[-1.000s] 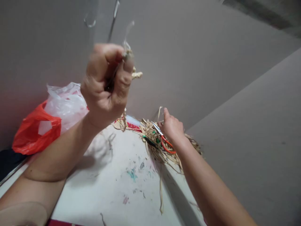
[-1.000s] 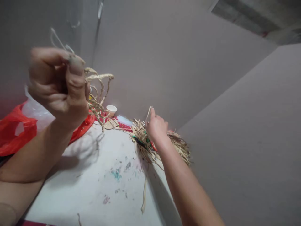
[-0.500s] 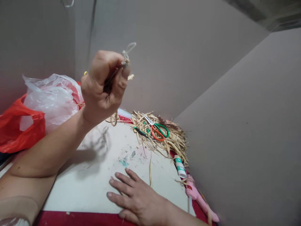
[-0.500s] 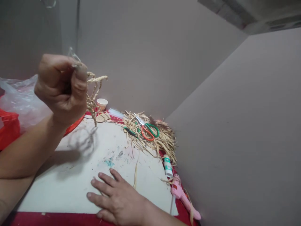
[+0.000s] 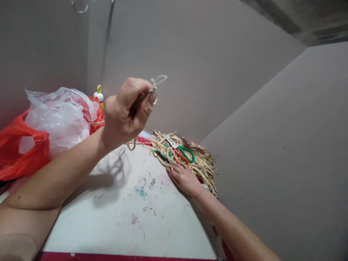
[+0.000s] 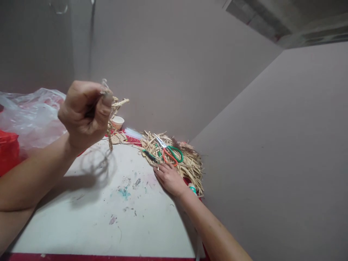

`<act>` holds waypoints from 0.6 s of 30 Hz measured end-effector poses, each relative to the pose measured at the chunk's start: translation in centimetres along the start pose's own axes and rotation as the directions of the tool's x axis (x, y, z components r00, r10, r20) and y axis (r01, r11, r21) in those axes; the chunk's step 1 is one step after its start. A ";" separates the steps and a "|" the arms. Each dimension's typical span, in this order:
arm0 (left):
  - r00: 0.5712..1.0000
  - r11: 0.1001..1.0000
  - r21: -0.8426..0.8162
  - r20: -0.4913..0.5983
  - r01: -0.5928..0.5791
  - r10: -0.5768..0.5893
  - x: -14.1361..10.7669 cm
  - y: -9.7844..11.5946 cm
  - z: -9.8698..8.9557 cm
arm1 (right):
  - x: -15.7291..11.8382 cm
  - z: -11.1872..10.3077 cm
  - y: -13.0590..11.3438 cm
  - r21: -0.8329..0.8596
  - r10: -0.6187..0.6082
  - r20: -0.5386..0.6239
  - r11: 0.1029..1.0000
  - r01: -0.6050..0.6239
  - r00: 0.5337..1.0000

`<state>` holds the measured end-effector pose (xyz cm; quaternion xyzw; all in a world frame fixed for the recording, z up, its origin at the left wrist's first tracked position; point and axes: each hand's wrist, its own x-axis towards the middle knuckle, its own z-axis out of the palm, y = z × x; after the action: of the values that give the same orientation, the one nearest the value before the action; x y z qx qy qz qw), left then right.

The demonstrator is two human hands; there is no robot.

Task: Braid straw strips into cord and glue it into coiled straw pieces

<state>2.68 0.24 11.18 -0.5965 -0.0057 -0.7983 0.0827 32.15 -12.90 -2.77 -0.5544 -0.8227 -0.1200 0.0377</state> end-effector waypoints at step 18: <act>0.759 0.763 -0.183 0.386 0.621 -0.525 -0.2 1.5 0.1 | 6.3 -3.0 -3.9 0.487 0.307 -0.337 0.866 -0.114 0.890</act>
<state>3.03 -1.17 10.84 -0.6888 -0.0820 -0.6710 -0.2618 25.97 -9.32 0.74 -0.5812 -0.7347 -0.0310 0.3483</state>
